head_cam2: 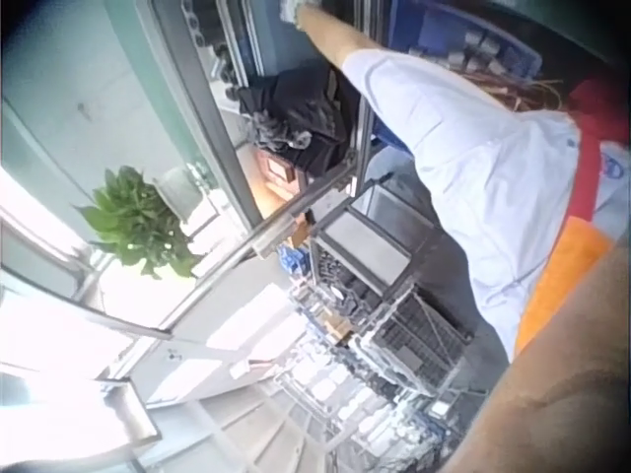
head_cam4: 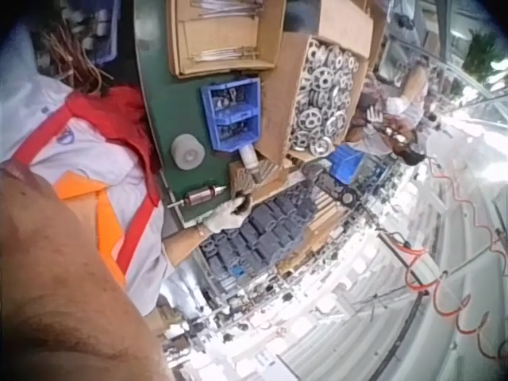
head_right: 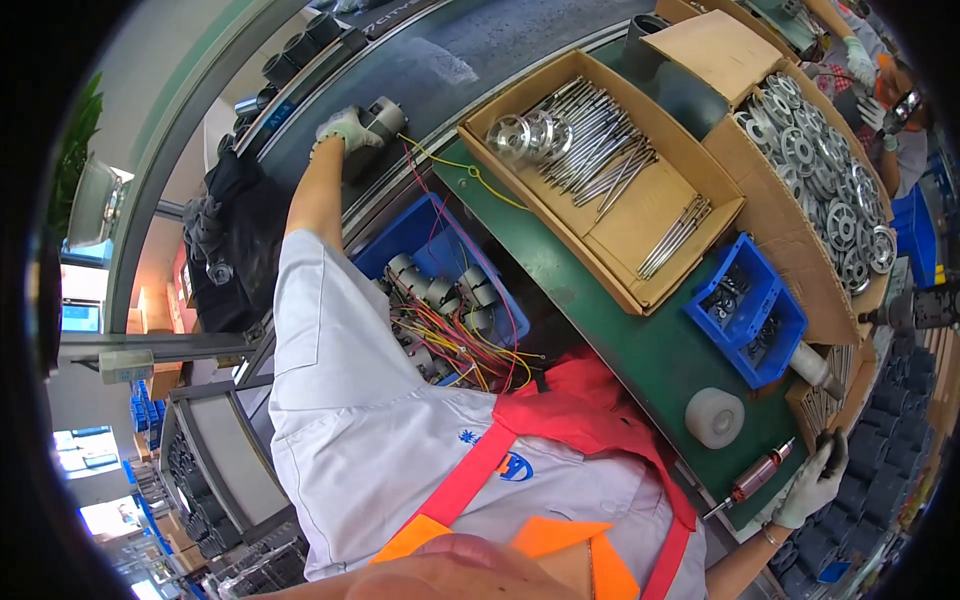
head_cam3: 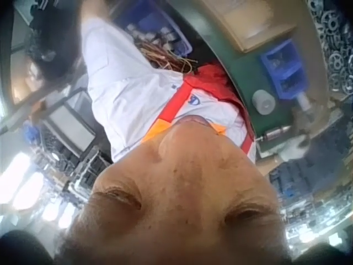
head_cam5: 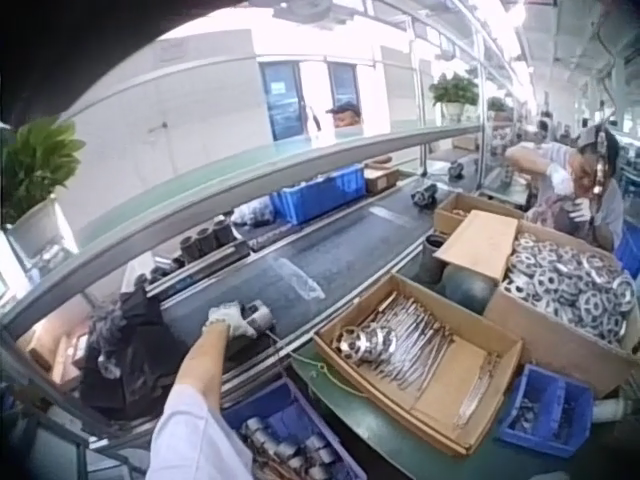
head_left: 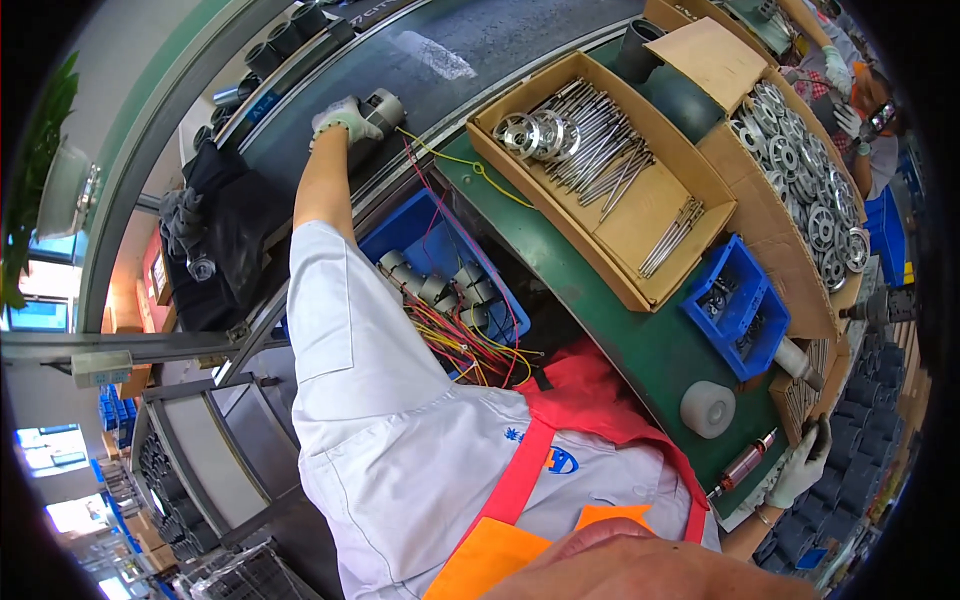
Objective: The person assembles electrical motor components by inserting rotors into motor housings, then attaching end caps with an electric screwdriver.
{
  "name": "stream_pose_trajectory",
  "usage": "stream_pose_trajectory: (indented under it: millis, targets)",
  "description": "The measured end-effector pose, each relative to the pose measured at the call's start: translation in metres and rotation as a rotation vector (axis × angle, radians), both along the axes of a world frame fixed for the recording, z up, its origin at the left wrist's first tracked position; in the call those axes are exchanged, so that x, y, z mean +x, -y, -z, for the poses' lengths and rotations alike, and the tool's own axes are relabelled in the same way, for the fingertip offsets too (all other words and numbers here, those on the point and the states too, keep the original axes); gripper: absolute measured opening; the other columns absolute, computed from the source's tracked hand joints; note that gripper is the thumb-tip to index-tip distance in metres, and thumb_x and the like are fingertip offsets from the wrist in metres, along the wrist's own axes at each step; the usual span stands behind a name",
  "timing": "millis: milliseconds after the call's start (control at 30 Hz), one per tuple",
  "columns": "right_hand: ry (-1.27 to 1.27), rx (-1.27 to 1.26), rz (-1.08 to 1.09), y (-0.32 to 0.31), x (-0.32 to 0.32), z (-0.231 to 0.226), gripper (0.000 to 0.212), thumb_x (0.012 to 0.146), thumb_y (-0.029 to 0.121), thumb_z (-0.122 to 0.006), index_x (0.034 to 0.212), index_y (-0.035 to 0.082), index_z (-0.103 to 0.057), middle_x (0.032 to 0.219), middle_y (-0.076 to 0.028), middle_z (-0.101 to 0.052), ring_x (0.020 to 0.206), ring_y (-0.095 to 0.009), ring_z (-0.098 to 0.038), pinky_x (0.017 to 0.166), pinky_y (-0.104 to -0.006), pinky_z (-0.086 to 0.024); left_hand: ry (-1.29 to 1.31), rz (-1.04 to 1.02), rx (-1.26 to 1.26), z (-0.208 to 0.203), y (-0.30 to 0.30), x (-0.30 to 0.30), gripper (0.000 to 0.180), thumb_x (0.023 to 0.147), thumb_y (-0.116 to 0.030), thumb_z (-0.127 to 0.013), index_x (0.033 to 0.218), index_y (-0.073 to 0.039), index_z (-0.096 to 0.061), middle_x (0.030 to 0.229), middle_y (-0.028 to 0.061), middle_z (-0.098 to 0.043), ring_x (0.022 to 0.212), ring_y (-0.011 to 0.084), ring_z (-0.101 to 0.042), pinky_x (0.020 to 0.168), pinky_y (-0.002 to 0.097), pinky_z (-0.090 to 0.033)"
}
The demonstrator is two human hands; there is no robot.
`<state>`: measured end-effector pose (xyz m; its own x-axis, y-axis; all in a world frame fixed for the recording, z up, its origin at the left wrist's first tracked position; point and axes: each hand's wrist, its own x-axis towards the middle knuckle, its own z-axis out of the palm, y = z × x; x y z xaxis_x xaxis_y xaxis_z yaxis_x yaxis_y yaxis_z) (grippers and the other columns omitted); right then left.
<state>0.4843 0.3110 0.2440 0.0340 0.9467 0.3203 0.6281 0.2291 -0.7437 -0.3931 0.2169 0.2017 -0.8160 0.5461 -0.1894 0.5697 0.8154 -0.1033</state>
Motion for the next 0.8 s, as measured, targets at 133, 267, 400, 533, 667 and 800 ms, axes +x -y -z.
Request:
stream_pose_trajectory:
  millis: [133, 267, 400, 533, 667, 800]
  targets:
    - [-0.020, -0.027, 0.108, 0.006, 0.007, 0.008, 0.034, 0.102, 0.016, -0.052, 0.130, -0.003, -0.055, 0.121, -0.013, -0.063, 0.109, -0.019, -0.062, 0.095, -0.0309, -0.048, -0.200, -0.087, 0.234, -0.012, 0.014, -0.025, 0.079, 0.069, -0.062, -0.072, 0.129, -0.012, -0.059, 0.120, 0.0147, -0.066, 0.114, 0.0300, -0.062, 0.096, 0.0368, -0.047]
    - [-0.047, -0.048, 0.106, -0.003, -0.007, 0.027, 0.034, 0.101, 0.018, -0.052, 0.127, -0.003, -0.057, 0.120, -0.012, -0.063, 0.109, -0.019, -0.061, 0.096, -0.0315, -0.048, 0.765, -0.298, 1.024, 0.058, 0.037, 0.015, 0.085, 0.080, -0.078, -0.053, 0.124, -0.006, -0.061, 0.103, 0.0161, -0.068, 0.089, 0.0232, -0.063, 0.076, 0.0336, -0.048]
    - [0.152, -0.078, -0.038, -0.015, -0.022, 0.025, 0.034, 0.100, 0.018, -0.054, 0.126, -0.004, -0.056, 0.120, -0.013, -0.063, 0.108, -0.020, -0.061, 0.095, -0.0304, -0.046, 1.086, -0.079, 1.095, 0.109, 0.065, 0.115, 0.058, 0.097, -0.059, -0.044, 0.109, -0.007, -0.067, 0.101, 0.0049, -0.070, 0.081, 0.0118, -0.060, 0.065, 0.0275, -0.045]
    - [0.148, -0.056, -0.057, -0.021, -0.019, 0.030, 0.035, 0.100, 0.019, -0.054, 0.126, -0.005, -0.056, 0.119, -0.013, -0.064, 0.106, -0.019, -0.061, 0.093, -0.0296, -0.046, 0.231, -0.012, 0.207, 0.109, 0.078, 0.121, 0.066, 0.095, -0.057, -0.044, 0.103, 0.005, -0.065, 0.105, 0.0302, -0.065, 0.106, 0.0418, -0.062, 0.092, 0.0459, -0.047]
    - [0.164, -0.155, -0.010, -0.010, -0.029, 0.023, 0.034, 0.100, 0.018, -0.053, 0.126, -0.004, -0.057, 0.118, -0.013, -0.064, 0.106, -0.018, -0.060, 0.092, -0.0290, -0.046, 0.327, -0.030, 0.967, 0.007, 0.047, 0.088, 0.052, 0.099, -0.047, -0.049, 0.088, -0.002, -0.071, 0.063, 0.0092, -0.063, 0.053, 0.0204, -0.057, 0.052, 0.0348, -0.044]
    - [0.179, -0.190, -0.010, -0.011, 0.007, 0.053, 0.032, 0.099, 0.010, -0.053, 0.128, -0.004, -0.055, 0.120, -0.013, -0.063, 0.110, -0.018, -0.059, 0.098, -0.0297, -0.045, 0.614, 0.176, 1.886, -0.035, -0.016, 0.044, 0.046, 0.099, -0.042, -0.054, 0.112, 0.002, -0.064, 0.100, 0.0137, -0.069, 0.088, 0.0219, -0.067, 0.082, 0.0330, -0.055]
